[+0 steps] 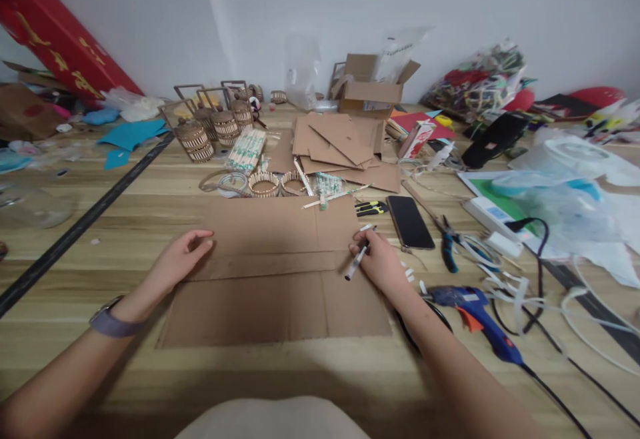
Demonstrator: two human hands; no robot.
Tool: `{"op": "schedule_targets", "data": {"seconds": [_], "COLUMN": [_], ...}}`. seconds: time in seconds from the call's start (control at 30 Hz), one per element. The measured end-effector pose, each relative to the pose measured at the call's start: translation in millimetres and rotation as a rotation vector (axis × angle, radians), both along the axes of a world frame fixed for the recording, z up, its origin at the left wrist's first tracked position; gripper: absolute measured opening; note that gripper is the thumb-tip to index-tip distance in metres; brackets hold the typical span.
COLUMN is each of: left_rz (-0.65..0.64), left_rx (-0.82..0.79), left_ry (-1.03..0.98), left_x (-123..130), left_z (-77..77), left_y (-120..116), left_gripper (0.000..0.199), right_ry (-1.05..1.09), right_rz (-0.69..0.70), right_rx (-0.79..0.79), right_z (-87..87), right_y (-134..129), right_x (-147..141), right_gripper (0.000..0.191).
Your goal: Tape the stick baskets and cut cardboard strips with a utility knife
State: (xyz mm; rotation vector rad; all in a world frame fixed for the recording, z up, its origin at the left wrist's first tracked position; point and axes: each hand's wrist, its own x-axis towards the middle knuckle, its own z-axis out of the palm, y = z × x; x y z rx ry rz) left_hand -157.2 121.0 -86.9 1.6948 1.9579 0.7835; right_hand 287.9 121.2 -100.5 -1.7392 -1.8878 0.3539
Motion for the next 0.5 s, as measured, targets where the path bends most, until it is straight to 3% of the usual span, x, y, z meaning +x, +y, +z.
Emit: {"op": "schedule_targets", "data": {"seconds": [0.17,0.33,0.5], "left_rz": [-0.1,-0.24,-0.443], "left_rx": [0.042,0.245,0.362], "left_ry": [0.13,0.363,0.49], "left_x": [2,14,32], "left_z": [3.8,2.7,-5.5], "left_y": [-15,-45,-72], "left_gripper": [0.038,0.038,0.04], "right_ry": [-0.124,-0.331,-0.588], "right_rz": [-0.015,-0.069,0.046], "right_rx": [-0.028,-0.07,-0.137], "right_z": [10.3,31.0,52.3], "right_y": [-10,-13,0], "right_x": [2,21,50], "right_gripper": [0.022,0.03,0.029]}}
